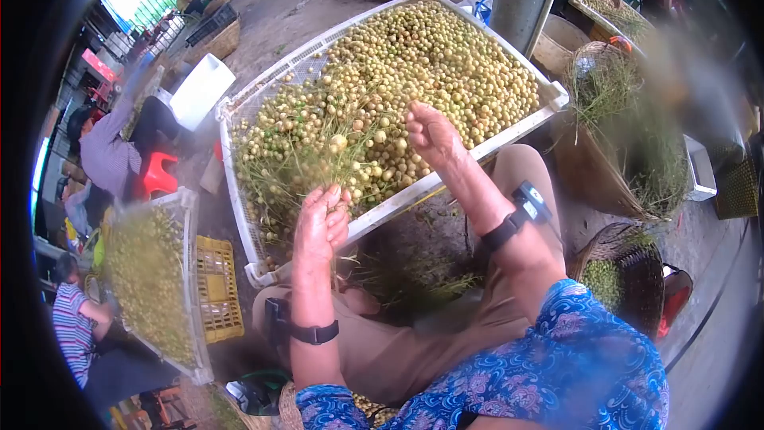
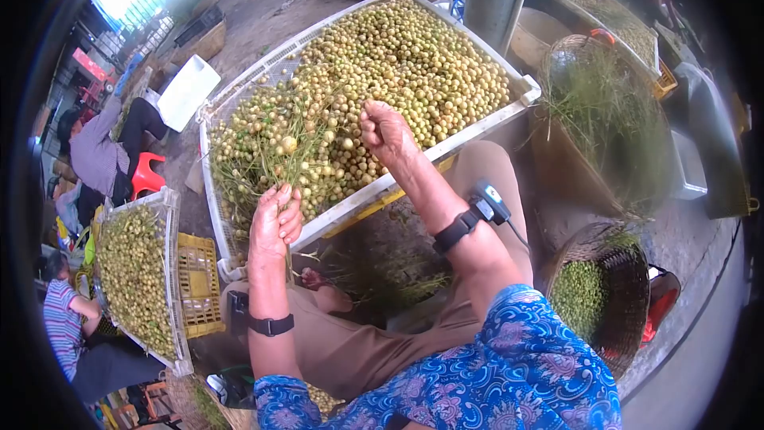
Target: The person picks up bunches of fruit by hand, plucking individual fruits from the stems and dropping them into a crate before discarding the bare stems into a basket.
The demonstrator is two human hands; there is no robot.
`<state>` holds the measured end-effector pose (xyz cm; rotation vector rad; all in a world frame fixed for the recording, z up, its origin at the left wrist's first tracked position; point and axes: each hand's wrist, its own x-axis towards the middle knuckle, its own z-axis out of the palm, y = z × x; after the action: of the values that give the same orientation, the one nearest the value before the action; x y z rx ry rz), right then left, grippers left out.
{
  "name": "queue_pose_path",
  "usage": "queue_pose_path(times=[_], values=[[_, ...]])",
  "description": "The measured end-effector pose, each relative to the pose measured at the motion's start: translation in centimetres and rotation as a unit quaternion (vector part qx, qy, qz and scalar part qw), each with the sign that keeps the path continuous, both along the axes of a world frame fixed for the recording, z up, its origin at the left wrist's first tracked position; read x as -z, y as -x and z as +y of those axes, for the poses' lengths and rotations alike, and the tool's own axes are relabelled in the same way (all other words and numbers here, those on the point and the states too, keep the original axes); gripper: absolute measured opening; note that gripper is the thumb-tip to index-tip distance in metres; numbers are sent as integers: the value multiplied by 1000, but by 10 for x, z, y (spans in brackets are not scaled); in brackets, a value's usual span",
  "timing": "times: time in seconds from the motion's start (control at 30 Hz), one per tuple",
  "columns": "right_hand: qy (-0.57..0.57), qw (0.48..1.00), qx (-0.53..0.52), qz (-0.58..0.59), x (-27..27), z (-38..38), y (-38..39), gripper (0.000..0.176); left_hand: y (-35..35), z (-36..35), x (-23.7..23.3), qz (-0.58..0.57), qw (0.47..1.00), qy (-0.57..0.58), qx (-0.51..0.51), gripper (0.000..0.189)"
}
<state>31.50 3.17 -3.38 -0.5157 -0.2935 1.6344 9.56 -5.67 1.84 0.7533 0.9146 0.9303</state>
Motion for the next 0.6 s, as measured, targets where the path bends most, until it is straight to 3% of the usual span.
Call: queue_pose_path(times=[0.03, 0.1, 0.17, 0.27, 0.43, 0.5, 0.57, 0.6], values=[[-3, 1000, 0, 2, -2, -2, 0, 5, 1, 0, -2, -4, 1000, -3, 1, 23], [-7, 988, -153, -34, -3, -12, 0, 15, 1, 1, -2, -1, 1000, -1, 2, 23], [19, 987, -159, -33, -18, -18, 5, 16, -1, 2, 0, 1, 1000, 3, 4, 23], [-85, 968, -203, -124, -19, -16, 10, 14, -2, 4, 6, 19, 1000, 21, 11, 23], [-111, 958, -108, -240, -19, -14, 16, 14, -7, 3, -1, 35, 999, 16, 7, 23], [-49, 977, 2, -210, -26, -18, 17, 11, -8, 3, -2, 43, 999, 25, 5, 23], [-11, 996, -14, -84, -14, -4, 8, 6, -7, 2, -1, 35, 999, 20, -2, 21], [-8, 996, -43, -81, -8, -4, 6, 7, -6, 2, -1, 39, 999, 7, -10, 26]])
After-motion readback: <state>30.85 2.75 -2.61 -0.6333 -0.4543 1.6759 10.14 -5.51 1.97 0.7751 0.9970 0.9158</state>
